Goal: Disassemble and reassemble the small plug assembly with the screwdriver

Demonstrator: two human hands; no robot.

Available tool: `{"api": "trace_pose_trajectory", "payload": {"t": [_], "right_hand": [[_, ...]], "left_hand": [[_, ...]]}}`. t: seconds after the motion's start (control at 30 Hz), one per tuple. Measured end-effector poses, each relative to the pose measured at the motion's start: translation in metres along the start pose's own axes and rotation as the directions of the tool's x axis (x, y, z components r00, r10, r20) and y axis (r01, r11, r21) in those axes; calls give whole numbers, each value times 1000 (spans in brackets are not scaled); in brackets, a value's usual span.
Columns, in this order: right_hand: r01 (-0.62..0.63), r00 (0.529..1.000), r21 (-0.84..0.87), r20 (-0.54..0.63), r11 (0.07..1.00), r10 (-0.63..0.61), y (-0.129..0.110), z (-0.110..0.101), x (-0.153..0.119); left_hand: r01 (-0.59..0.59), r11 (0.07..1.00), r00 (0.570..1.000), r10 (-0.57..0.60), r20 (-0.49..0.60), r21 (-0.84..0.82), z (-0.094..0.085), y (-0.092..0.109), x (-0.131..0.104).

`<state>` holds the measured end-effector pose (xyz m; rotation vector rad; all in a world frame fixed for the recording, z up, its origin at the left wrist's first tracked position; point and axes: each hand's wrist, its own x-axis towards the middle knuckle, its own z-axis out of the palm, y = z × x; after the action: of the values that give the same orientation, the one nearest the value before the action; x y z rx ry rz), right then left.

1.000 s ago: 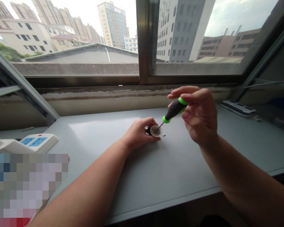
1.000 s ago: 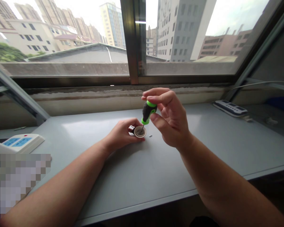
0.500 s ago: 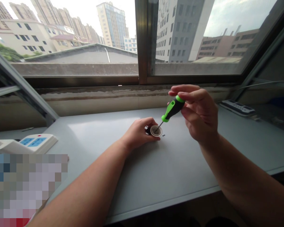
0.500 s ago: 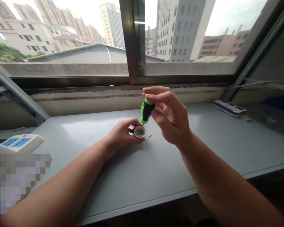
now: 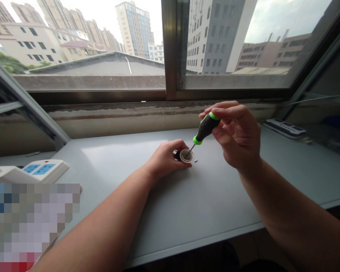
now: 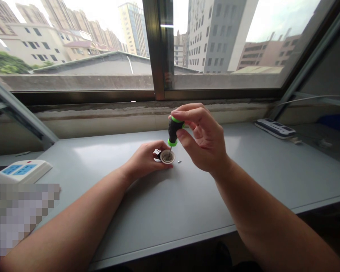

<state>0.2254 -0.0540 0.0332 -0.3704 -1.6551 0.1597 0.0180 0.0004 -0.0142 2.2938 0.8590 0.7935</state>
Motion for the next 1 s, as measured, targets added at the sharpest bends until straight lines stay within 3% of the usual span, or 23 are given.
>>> {"api": "trace_pose_trajectory", "payload": {"t": [0.2, 0.43, 0.6, 0.8, 0.87, 0.93, 0.97, 1.0], "right_hand": [[-6, 997, -100, -71, 995, -1, 2, 1, -1], [-59, 998, 50, 26, 997, 58, -7, 2, 0], [-53, 998, -31, -31, 998, 52, -5, 3, -1], [-153, 988, 4, -27, 988, 153, -1, 4, 0], [-101, 975, 54, -193, 993, 110, 0, -3, 5], [-36, 918, 95, -389, 995, 70, 1, -15, 11], [-65, 908, 102, -407, 993, 102, 2, -23, 14], [-167, 919, 60, -351, 984, 177, 2, -29, 16]], "left_hand": [[-7, 1000, 1000, 7, 6, 0, 1, 0, 0], [-8, 1000, 1000, 8, 10, 7, 1, 0, 0], [-6, 1000, 1000, 6, 13, 12, 0, -1, 0], [-61, 996, 998, 61, -2, 72, 3, -1, -1], [-30, 988, 997, 41, -66, 154, 3, -1, 0], [73, 979, 976, -32, -213, 189, 0, -1, 1], [137, 977, 953, -86, -291, 160, -2, -2, 1], [198, 975, 923, -151, -355, 99, -4, -4, 1]]}}
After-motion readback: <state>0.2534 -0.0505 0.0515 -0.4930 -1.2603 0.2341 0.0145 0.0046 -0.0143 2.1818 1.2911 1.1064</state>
